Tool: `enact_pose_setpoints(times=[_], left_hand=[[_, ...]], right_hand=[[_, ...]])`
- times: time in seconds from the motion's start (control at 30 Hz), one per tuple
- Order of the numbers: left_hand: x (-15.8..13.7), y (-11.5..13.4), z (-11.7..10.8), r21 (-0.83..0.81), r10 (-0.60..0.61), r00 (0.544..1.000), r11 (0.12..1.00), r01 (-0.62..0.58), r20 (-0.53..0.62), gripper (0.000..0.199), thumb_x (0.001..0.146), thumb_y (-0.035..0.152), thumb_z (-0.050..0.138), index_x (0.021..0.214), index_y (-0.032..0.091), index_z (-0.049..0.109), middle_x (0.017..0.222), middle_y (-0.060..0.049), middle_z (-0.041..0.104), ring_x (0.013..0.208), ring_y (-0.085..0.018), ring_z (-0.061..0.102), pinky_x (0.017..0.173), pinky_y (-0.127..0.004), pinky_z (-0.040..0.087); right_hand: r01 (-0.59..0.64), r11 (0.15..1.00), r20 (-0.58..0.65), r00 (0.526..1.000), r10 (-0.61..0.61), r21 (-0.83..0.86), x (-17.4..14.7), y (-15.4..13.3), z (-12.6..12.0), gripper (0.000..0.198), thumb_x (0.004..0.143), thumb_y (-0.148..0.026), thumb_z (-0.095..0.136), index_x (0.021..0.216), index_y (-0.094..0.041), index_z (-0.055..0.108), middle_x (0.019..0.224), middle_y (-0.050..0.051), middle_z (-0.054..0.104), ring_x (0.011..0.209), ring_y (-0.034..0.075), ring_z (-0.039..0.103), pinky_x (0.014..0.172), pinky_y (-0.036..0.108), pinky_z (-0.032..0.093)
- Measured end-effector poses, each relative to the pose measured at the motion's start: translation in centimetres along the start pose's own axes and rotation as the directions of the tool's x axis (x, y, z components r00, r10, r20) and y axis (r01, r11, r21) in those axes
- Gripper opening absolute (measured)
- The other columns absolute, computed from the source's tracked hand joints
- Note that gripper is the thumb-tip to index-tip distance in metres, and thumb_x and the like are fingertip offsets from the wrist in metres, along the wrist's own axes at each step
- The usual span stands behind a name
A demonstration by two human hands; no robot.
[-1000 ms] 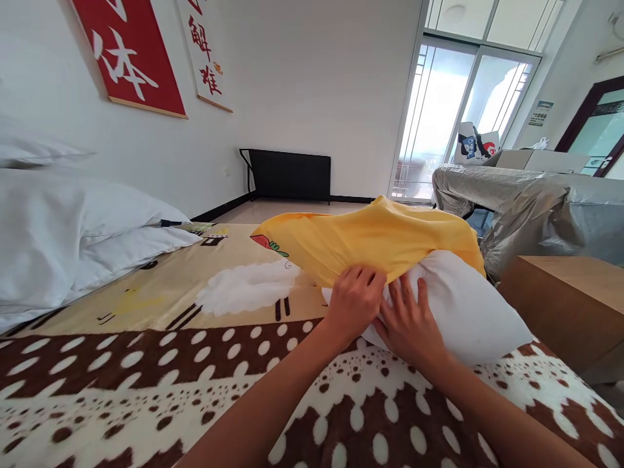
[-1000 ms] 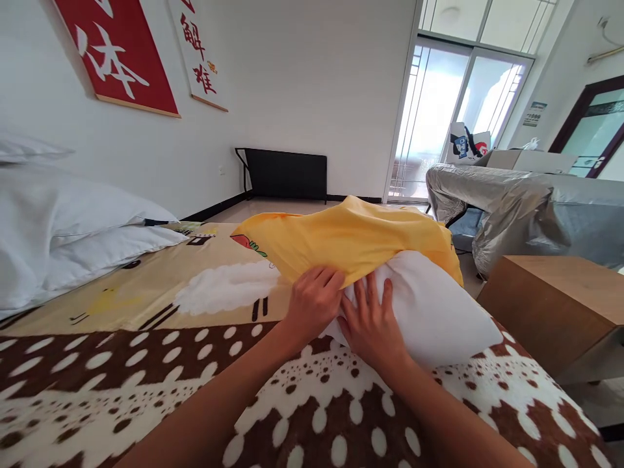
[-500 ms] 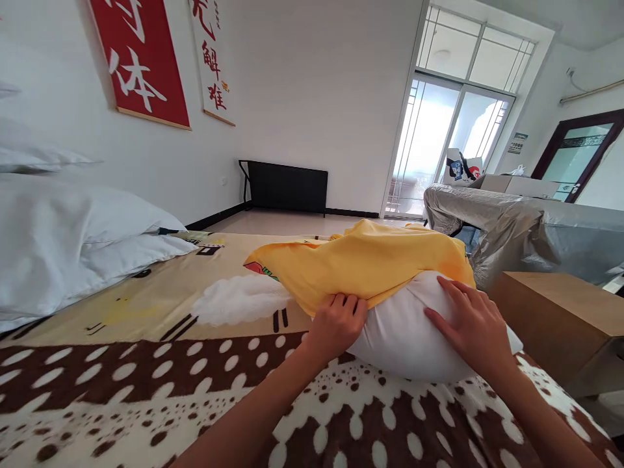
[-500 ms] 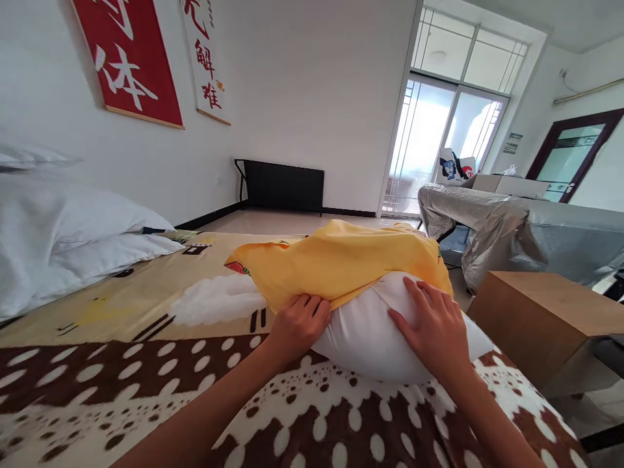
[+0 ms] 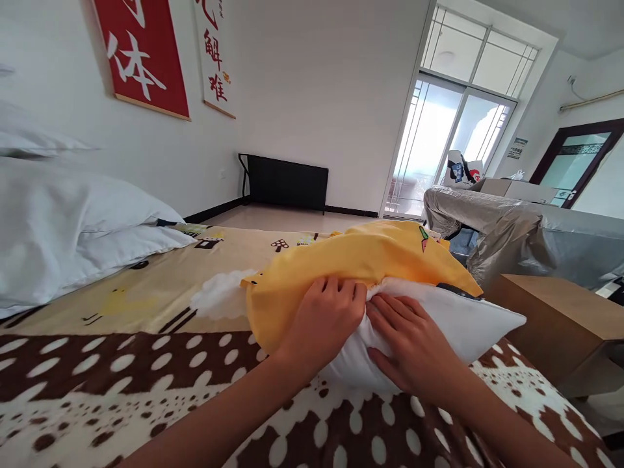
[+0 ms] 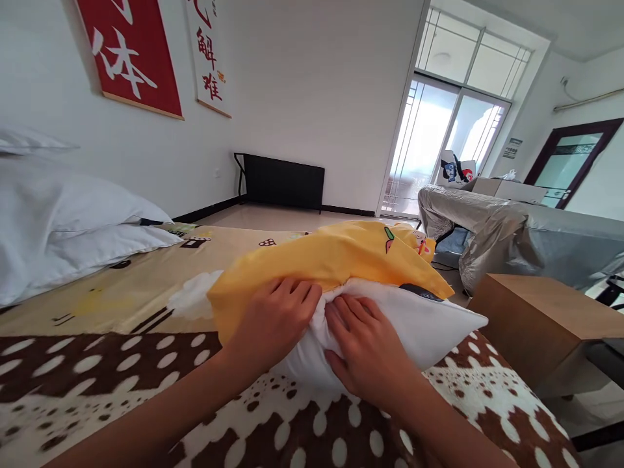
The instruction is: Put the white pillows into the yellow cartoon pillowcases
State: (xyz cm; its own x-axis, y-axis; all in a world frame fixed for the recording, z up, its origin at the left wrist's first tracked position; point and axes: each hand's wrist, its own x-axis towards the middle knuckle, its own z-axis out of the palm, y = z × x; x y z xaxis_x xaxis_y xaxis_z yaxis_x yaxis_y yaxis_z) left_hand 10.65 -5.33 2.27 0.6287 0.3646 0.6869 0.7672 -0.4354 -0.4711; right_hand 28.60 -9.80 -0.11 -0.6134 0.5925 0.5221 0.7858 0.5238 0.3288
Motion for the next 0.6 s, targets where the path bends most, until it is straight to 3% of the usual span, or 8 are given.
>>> enact_pose_setpoints(times=[0.2, 0.27, 0.43, 0.6], left_hand=[[-1.3, 0.1, -1.8, -0.045, 0.097, 0.992, 0.995, -0.093, 0.087, 0.015, 0.066, 0.002, 0.052, 0.072, 0.016, 0.051, 0.058, -0.004, 0.056, 0.049, -0.023, 0.054, 0.048, -0.032, 0.035], [-1.6, 0.5, -2.0, -0.076, 0.110, 0.991, 0.992, -0.105, 0.069, 0.017, 0.064, 0.002, 0.053, 0.073, 0.016, 0.053, 0.056, -0.003, 0.056, 0.046, -0.022, 0.053, 0.046, -0.032, 0.034], [-2.3, 1.4, -1.0, -0.136, 0.072, 0.996, 0.988, -0.078, -0.042, 0.013, 0.072, 0.005, 0.050, 0.072, 0.018, 0.049, 0.059, -0.001, 0.053, 0.051, -0.019, 0.051, 0.053, -0.032, 0.038], [-1.9, 1.8, 0.4, -0.261, -0.050, 0.994, 0.965, 0.024, -0.095, 0.013, 0.076, 0.007, 0.048, 0.075, 0.020, 0.046, 0.062, 0.001, 0.053, 0.057, -0.018, 0.051, 0.058, -0.032, 0.037]], right_hand=[[0.092, 0.993, -0.024, 0.995, -0.094, -0.071, 1.2, -2.4, 1.4, 0.025, 0.080, -0.023, 0.059, 0.098, -0.010, 0.069, 0.112, 0.015, 0.066, 0.107, 0.026, 0.057, 0.096, 0.040, 0.042], [0.100, 0.989, -0.052, 0.993, -0.106, -0.111, 1.4, -2.9, 2.3, 0.019, 0.079, -0.019, 0.058, 0.091, -0.010, 0.070, 0.104, 0.014, 0.069, 0.102, 0.026, 0.059, 0.097, 0.040, 0.041], [0.075, 0.993, -0.075, 0.994, -0.081, -0.088, 1.4, -2.7, 2.6, 0.027, 0.079, -0.019, 0.057, 0.101, -0.009, 0.068, 0.106, 0.014, 0.068, 0.107, 0.027, 0.057, 0.104, 0.043, 0.037], [0.035, 0.998, -0.080, 0.996, -0.030, 0.058, -0.6, -0.4, -0.4, 0.036, 0.084, -0.027, 0.054, 0.115, -0.011, 0.060, 0.120, 0.013, 0.063, 0.116, 0.027, 0.054, 0.103, 0.046, 0.041]])
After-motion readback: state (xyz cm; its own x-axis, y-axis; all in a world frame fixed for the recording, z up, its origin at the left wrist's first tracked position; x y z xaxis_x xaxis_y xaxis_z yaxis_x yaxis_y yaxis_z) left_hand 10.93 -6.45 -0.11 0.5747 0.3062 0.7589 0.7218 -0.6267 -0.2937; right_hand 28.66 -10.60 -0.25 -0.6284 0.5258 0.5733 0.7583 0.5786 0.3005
